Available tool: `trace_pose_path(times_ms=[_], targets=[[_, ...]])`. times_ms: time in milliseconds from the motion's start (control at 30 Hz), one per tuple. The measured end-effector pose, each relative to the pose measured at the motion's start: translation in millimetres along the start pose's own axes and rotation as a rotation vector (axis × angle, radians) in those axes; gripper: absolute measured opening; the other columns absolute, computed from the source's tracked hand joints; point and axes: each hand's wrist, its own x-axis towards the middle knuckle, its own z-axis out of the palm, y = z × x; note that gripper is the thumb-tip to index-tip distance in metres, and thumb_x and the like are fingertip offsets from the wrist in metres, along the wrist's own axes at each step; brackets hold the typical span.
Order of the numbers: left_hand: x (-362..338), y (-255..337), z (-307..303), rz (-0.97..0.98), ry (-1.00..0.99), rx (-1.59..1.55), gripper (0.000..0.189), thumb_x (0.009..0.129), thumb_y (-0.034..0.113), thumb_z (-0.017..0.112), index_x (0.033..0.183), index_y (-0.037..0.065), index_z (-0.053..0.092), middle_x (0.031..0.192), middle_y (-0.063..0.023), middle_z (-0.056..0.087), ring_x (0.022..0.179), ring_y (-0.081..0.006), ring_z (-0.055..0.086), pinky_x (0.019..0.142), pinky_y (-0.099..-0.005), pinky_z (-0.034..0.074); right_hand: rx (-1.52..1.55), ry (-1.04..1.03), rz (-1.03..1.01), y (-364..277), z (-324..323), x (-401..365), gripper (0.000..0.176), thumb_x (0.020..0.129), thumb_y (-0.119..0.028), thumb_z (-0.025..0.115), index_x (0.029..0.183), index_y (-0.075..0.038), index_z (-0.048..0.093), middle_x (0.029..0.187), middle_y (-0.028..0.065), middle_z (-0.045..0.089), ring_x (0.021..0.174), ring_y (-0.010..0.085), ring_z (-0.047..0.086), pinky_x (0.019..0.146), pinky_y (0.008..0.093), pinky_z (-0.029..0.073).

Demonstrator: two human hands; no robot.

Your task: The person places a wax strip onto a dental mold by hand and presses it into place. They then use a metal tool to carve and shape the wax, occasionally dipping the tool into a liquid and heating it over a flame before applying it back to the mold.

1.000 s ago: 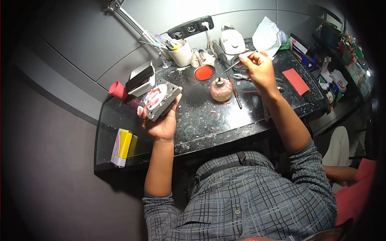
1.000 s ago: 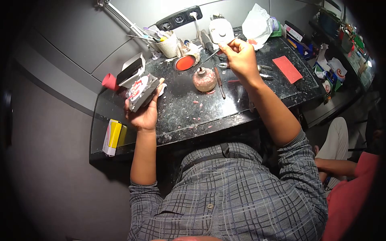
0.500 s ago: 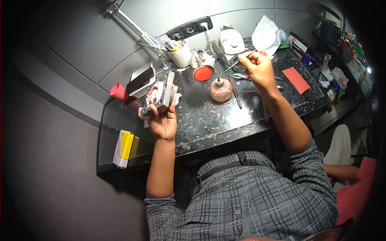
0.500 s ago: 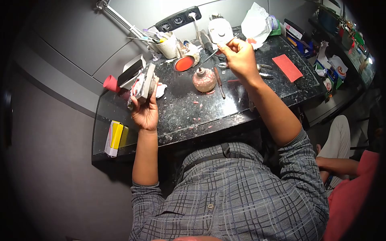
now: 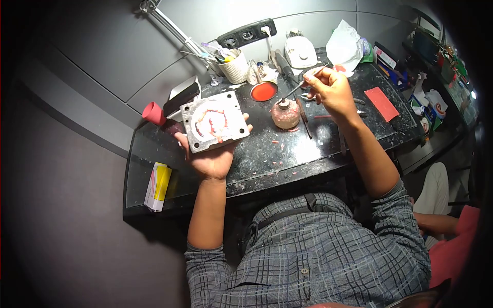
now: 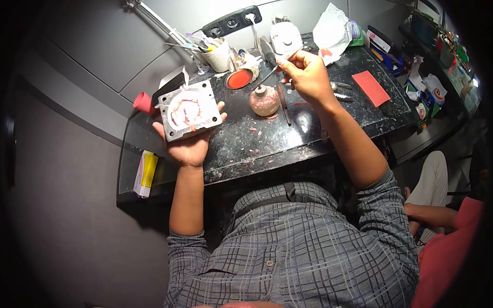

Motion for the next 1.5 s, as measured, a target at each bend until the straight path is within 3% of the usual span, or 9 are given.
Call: trace_pose_path(times_ms=[67, 100, 133, 267, 367, 700, 1067, 1133, 1500], targets=[[-1, -2, 2, -0.054, -0.011, 0.079, 0.108, 0.087, 0.075, 0.062, 0.165, 0.014, 0.019, 0.17, -0.0216, 0.016, 0.144, -0.0711, 0.012, 0.114, -0.0823, 0.015, 0.026, -0.041, 0.022, 1, -1, -1, 0.015, 0.1, -0.016, 0.072, 0.1, -0.001, 0.07, 0.085, 0.0062, 0.076, 0.068, 0.0096, 0.069, 0.057, 0.0226, 0.052], [-6, -1, -14, -0.044, 0.061, 0.054, 0.104, 0.09, 0.073, 0.06, 0.164, 0.012, 0.021, 0.169, -0.0201, 0.022, 0.146, -0.0639, 0.022, 0.116, -0.0781, 0.022, 0.068, -0.084, 0.008, 1, -2, -1, 0.016, 0.099, -0.017, 0.072, 0.102, -0.001, 0.07, 0.089, 0.0074, 0.076, 0.074, 0.012, 0.071, 0.06, 0.0239, 0.055], [-11, -3, -11, -0.039, 0.034, 0.097, 0.097, 0.092, 0.066, 0.063, 0.162, 0.01, 0.026, 0.164, -0.0162, 0.034, 0.148, -0.0418, 0.037, 0.117, -0.0696, 0.033, 0.11, -0.127, -0.007, 0, -1, -2, 0.017, 0.099, -0.017, 0.072, 0.105, -0.001, 0.07, 0.092, 0.0087, 0.076, 0.08, 0.0145, 0.074, 0.062, 0.0252, 0.057], [-9, -7, -12, -0.114, -0.054, -0.119, 0.091, 0.094, 0.057, 0.065, 0.161, 0.008, 0.028, 0.157, -0.017, 0.044, 0.143, -0.0411, 0.044, 0.114, -0.0653, 0.039, 0.209, -0.246, -0.071, -13, 4, -11, 0.018, 0.1, -0.016, 0.07, 0.109, 0.0, 0.071, 0.098, 0.0114, 0.077, 0.087, 0.0181, 0.076, 0.066, 0.0272, 0.059], [-9, -12, -8, -0.194, -0.017, 0.021, 0.091, 0.091, 0.047, 0.067, 0.155, -0.007, 0.031, 0.146, -0.025, 0.053, 0.135, -0.0391, 0.054, 0.113, -0.0543, 0.045, 0.336, -0.408, -0.183, -18, 8, -16, 0.02, 0.1, -0.01, 0.068, 0.115, 0.003, 0.07, 0.105, 0.0149, 0.077, 0.095, 0.0222, 0.076, 0.073, 0.0309, 0.062], [-9, -16, -21, -0.294, -0.003, -0.035, 0.09, 0.094, 0.05, 0.064, 0.153, -0.01, 0.032, 0.149, -0.0295, 0.05, 0.135, -0.0432, 0.053, 0.114, -0.058, 0.042, 0.332, -0.614, -0.251, -15, 34, -30, 0.017, 0.093, 0.007, 0.071, 0.109, 0.006, 0.075, 0.11, 0.015, 0.077, 0.106, 0.0199, 0.072, 0.096, 0.0329, 0.059], [-9, -14, -19, -0.325, -0.039, -0.021, 0.089, 0.093, 0.051, 0.063, 0.153, -0.008, 0.033, 0.15, -0.0304, 0.048, 0.133, -0.0466, 0.054, 0.109, -0.0646, 0.045, 0.296, -0.65, -0.274, -8, 31, -28, 0.019, 0.092, 0.011, 0.068, 0.11, 0.007, 0.075, 0.111, 0.0144, 0.077, 0.106, 0.0186, 0.072, 0.093, 0.0291, 0.058], [-10, -14, -9, -0.341, 0.007, -0.05, 0.083, 0.09, 0.039, 0.068, 0.148, -0.012, 0.037, 0.14, -0.0317, 0.055, 0.128, -0.0418, 0.059, 0.11, -0.0558, 0.048, 0.304, -0.661, -0.316, -8, 30, -28, 0.02, 0.092, 0.012, 0.067, 0.11, 0.007, 0.074, 0.112, 0.0147, 0.077, 0.106, 0.0186, 0.072, 0.092, 0.0288, 0.058], [-9, -15, -4, -0.313, 0.023, -0.002, 0.085, 0.09, 0.042, 0.07, 0.146, -0.013, 0.039, 0.136, -0.0307, 0.059, 0.123, -0.0403, 0.063, 0.106, -0.0539, 0.052, 0.298, -0.662, -0.339, -3, 31, -29, 0.022, 0.091, 0.014, 0.066, 0.11, 0.007, 0.075, 0.111, 0.0156, 0.077, 0.086, 0.0115, 0.069, 0.067, 0.0219, 0.053]])
